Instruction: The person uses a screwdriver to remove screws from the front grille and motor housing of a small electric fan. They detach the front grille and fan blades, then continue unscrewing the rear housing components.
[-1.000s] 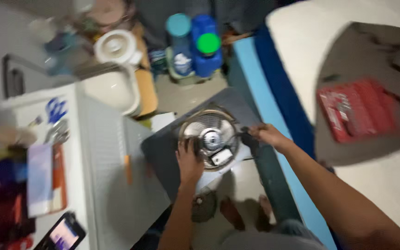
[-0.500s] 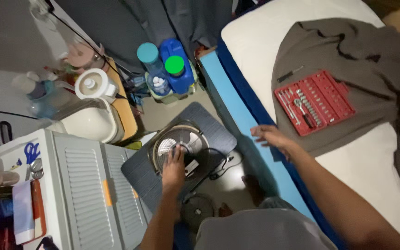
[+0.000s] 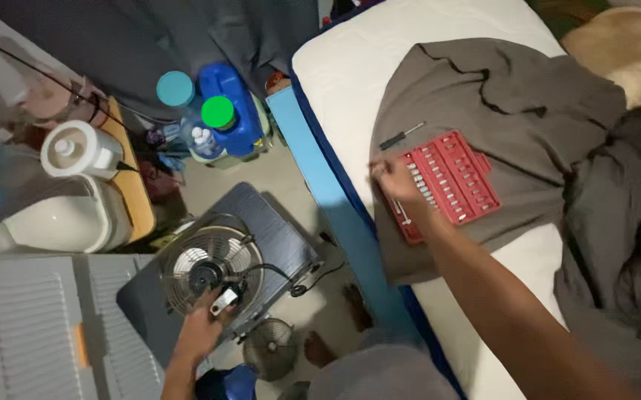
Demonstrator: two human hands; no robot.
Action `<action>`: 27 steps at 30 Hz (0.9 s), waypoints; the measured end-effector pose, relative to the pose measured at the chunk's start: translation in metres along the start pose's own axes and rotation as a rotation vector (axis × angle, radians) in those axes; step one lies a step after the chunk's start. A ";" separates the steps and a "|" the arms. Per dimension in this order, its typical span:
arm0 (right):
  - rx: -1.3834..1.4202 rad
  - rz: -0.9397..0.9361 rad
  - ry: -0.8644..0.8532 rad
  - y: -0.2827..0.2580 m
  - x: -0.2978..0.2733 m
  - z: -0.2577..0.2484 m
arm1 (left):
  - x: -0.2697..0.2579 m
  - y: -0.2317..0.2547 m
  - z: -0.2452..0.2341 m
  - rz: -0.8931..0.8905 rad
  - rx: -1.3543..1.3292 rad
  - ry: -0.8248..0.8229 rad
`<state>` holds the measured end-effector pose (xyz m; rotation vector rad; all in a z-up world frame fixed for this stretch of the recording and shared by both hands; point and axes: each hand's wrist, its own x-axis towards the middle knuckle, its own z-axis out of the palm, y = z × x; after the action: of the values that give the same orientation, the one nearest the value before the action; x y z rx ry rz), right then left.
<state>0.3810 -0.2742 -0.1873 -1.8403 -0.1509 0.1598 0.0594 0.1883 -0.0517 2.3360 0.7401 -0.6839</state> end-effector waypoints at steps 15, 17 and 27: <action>-0.803 0.169 -0.222 0.071 0.106 -0.037 | -0.096 0.007 0.025 -0.001 -0.258 0.156; -0.809 0.228 -0.200 0.070 0.102 -0.036 | -0.105 0.008 0.029 0.014 -0.229 0.213; -0.389 0.296 0.145 0.054 0.115 -0.044 | -0.120 0.021 0.034 -0.063 -0.201 0.242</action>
<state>0.5030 -0.3096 -0.2314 -2.2486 0.2085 0.2132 -0.0223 0.1113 0.0062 2.2389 0.9468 -0.3374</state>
